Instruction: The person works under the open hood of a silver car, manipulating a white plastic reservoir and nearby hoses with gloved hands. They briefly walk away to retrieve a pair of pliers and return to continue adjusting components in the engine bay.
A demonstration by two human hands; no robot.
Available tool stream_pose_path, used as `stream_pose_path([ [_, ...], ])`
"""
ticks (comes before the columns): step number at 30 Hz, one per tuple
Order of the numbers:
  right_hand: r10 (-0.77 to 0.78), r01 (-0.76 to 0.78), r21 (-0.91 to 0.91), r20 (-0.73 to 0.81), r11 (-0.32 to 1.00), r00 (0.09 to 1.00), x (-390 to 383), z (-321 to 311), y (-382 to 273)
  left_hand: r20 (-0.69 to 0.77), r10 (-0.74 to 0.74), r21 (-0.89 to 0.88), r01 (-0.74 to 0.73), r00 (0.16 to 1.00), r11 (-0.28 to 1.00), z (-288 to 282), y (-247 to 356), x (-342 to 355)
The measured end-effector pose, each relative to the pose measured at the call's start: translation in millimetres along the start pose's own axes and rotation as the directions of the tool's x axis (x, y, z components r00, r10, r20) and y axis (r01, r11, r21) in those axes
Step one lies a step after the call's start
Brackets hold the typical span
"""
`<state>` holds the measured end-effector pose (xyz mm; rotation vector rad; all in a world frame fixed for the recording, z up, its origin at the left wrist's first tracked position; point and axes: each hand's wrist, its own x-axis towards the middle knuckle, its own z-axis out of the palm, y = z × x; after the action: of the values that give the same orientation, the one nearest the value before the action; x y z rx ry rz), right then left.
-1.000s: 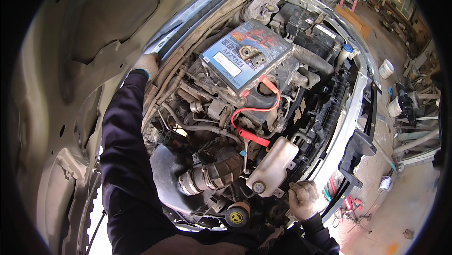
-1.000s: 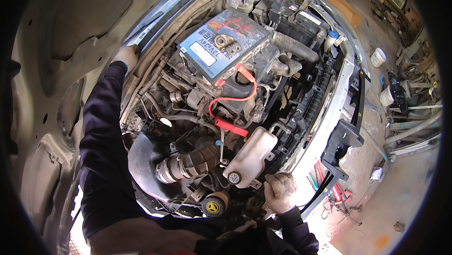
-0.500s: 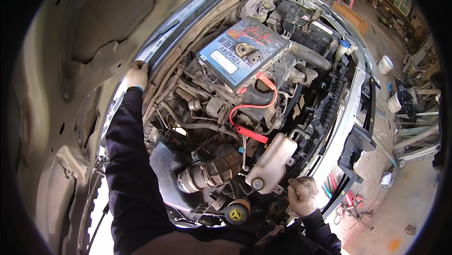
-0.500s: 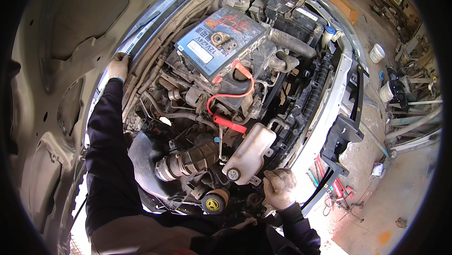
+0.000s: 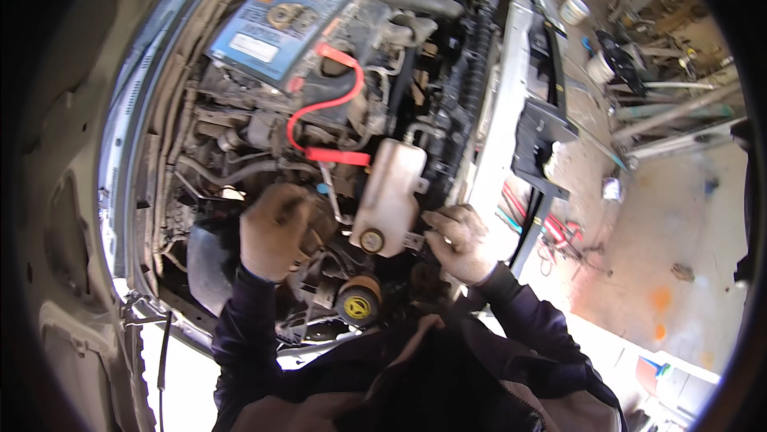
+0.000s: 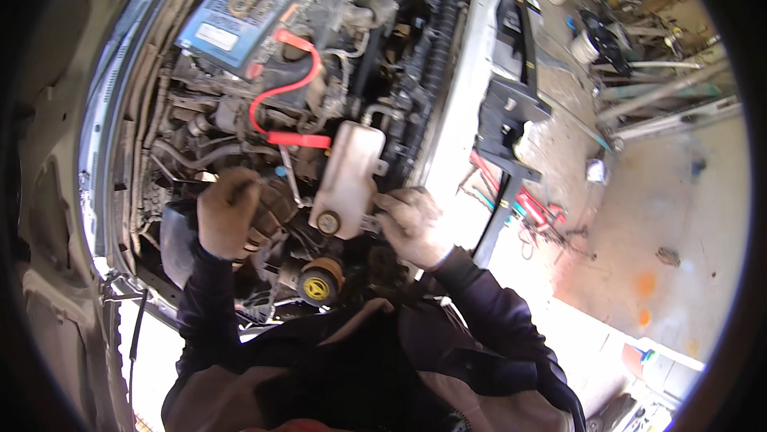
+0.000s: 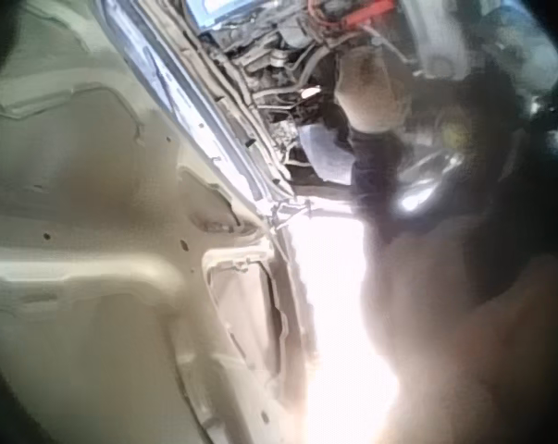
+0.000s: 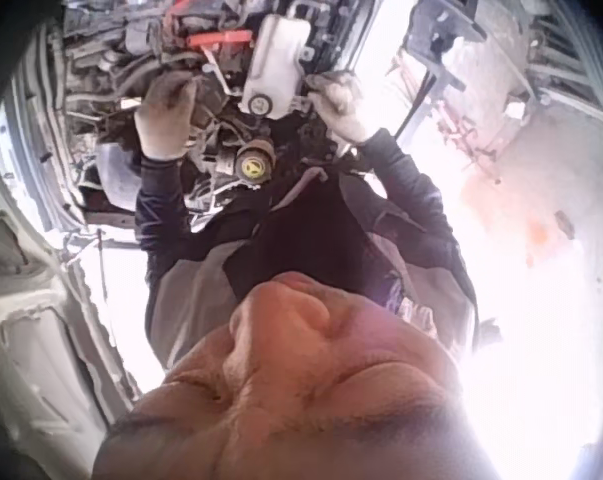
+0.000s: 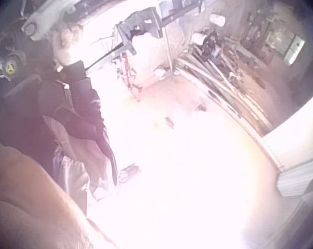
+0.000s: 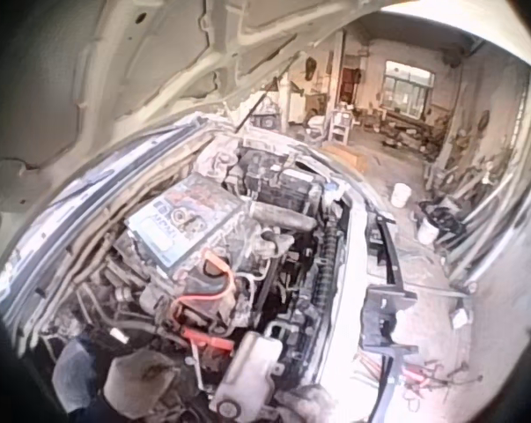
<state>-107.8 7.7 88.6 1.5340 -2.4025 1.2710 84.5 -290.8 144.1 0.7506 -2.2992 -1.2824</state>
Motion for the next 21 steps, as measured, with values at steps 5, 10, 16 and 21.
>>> stream_pose_path([
  [5, -0.154, 0.143, 0.088, 0.129, 0.986, 0.980, 2.3, 2.4, -44.3, 0.181, -0.029, -0.043, 0.037, 0.983, 0.998, 84.1, 40.7, -66.1],
  [10, -0.169, 0.145, 0.105, 0.275, 0.984, 0.947, -2.9, -1.4, -45.3, 0.150, -0.300, -0.128, 0.319, 0.942, 0.939, 109.9, 50.1, -103.1],
  [16, -0.160, 0.150, 0.054, 0.358, 0.987, 0.920, -11.3, -7.1, -29.5, 0.083, 0.018, 0.012, -0.019, 0.996, 1.000, 117.0, 37.1, -105.1],
  [21, -0.042, 0.059, -0.054, 0.279, 0.997, 0.960, 24.5, -28.4, 14.3, -0.141, 0.182, 0.404, -0.111, 0.973, 0.908, 135.0, 17.8, -53.9],
])
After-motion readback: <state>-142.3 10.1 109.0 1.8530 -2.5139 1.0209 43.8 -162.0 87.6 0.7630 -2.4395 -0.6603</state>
